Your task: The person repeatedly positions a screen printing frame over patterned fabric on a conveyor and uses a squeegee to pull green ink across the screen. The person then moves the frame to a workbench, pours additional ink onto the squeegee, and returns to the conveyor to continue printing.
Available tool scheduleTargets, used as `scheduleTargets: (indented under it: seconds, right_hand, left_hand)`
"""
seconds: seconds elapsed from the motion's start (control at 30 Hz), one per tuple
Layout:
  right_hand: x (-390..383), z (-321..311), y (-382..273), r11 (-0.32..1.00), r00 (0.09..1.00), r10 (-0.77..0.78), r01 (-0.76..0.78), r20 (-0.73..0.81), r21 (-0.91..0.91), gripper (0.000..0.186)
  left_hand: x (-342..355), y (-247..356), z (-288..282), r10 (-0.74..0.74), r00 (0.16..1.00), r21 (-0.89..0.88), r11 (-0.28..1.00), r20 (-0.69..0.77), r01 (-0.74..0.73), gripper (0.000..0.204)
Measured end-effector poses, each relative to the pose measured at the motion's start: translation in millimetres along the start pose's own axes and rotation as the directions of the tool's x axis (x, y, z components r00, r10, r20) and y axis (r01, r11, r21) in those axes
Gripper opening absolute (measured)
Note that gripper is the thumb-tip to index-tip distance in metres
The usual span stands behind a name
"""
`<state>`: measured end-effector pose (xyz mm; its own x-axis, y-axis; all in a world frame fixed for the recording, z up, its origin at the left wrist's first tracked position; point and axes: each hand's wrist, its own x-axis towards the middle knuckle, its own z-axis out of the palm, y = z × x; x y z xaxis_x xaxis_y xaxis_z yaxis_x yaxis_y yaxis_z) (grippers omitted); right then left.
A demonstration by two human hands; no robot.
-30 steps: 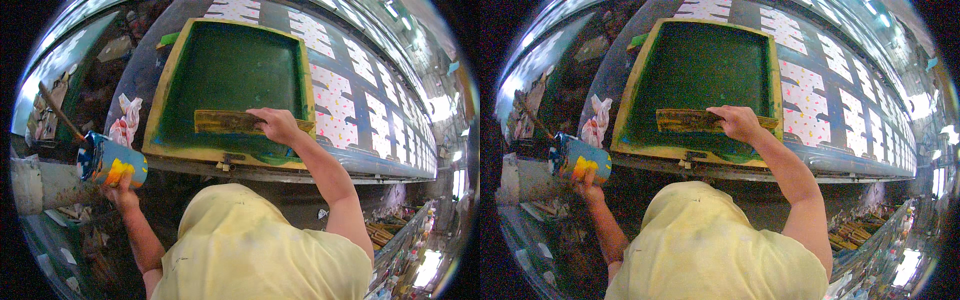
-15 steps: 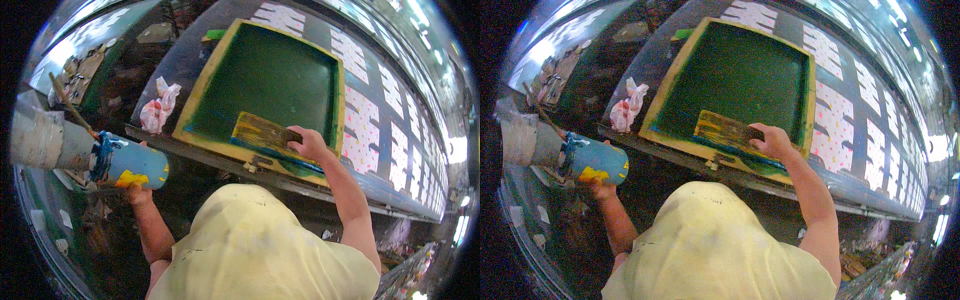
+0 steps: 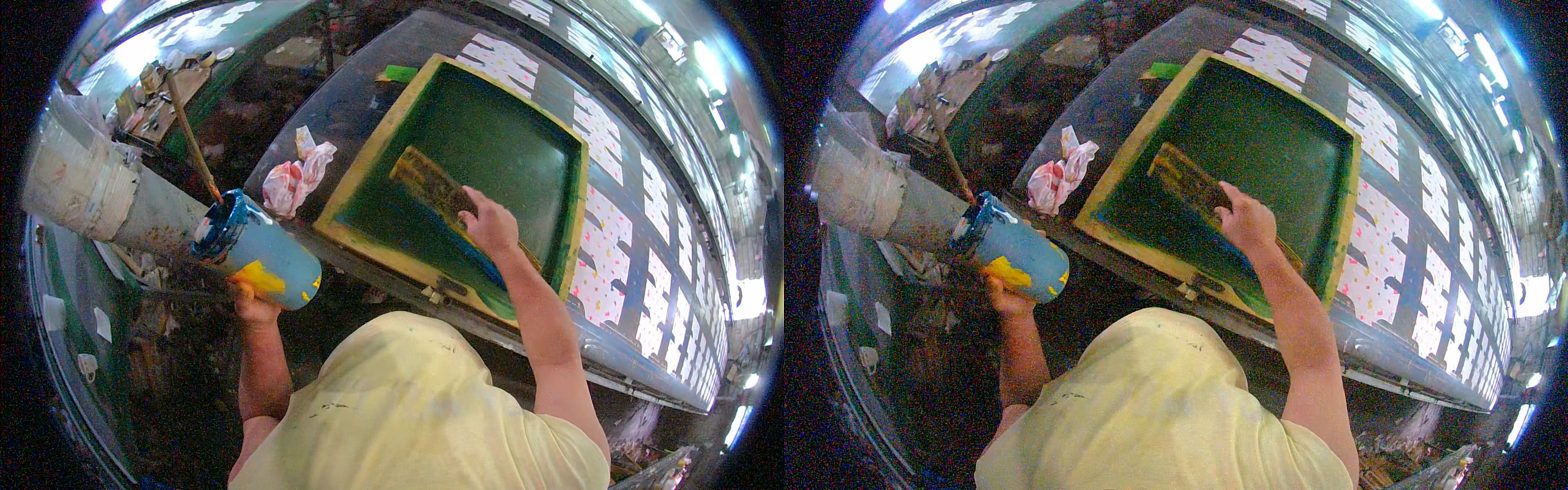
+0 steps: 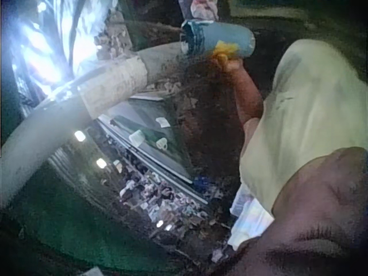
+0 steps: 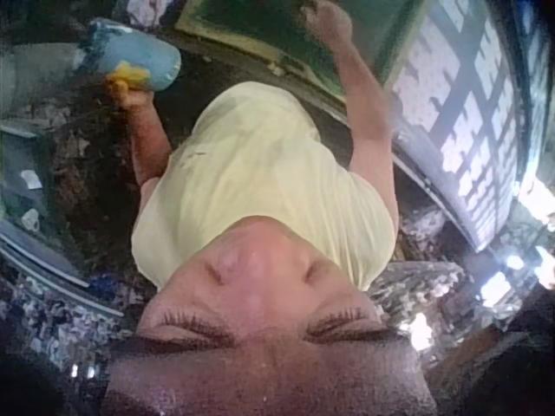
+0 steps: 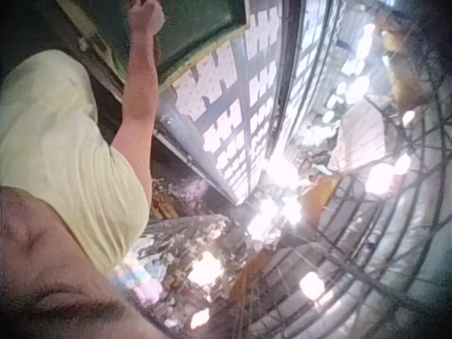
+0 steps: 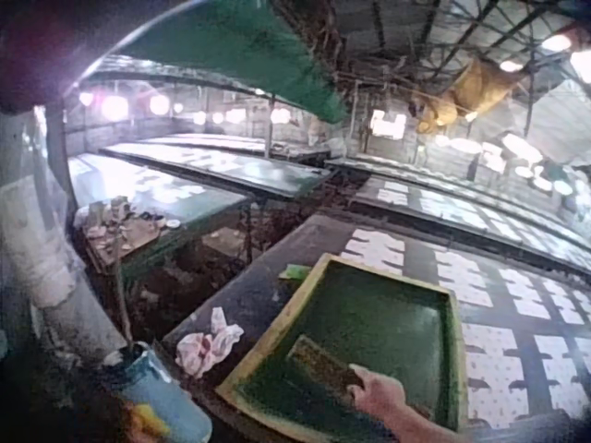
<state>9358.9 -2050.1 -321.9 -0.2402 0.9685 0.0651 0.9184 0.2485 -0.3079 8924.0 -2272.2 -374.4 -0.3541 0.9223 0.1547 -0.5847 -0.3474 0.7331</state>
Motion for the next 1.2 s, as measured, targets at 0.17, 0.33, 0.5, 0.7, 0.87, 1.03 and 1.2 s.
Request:
scheduleTargets:
  seconds: [0.17, 0.33, 0.5, 0.7, 0.87, 1.03, 1.2]
  right_hand:
    - [-13, 7, -22, 0.994, 0.985, -0.106, 0.104, 0.135, 0.025, 0.060]
    - [-27, 8, -30, 0.982, 0.961, -0.176, 0.155, 0.214, 0.110, 0.059]
    - [-18, 13, 1, 0.949, 0.946, -0.175, 0.088, 0.272, 0.304, 0.059]
    - [-6, -32, 45, 0.473, 0.934, -0.250, -0.114, 0.257, 0.873, 0.064]
    - [-13, -109, 30, 0.413, 0.991, -0.028, 0.132, -0.132, 0.901, 0.061]
    - [-47, -196, 0, 0.444, 0.769, 0.245, 0.452, -0.590, 0.774, 0.055]
    - [-78, -235, -29, 0.471, 0.323, 0.324, 0.760, -0.889, 0.448, 0.047]
  left_hand:
    - [-6, -14, -32, 0.012, 0.999, 0.063, 0.998, -0.037, -0.010, 0.118]
    - [-8, -19, -39, -0.004, 0.999, 0.069, 0.998, -0.050, 0.007, 0.116]
    - [-2, -19, -34, 0.014, 0.999, 0.149, 0.989, -0.031, -0.009, 0.111]
    - [12, -37, -1, -0.035, 0.988, 0.169, 0.984, -0.153, 0.061, 0.104]
    - [63, -55, 84, -0.277, 0.959, 0.273, 0.929, 0.064, 0.250, 0.101]
    - [107, -91, 183, -0.372, 0.847, 0.233, 0.924, 0.379, 0.302, 0.097]
    - [117, -133, 251, -0.422, 0.740, 0.250, 0.906, 0.523, 0.341, 0.085]
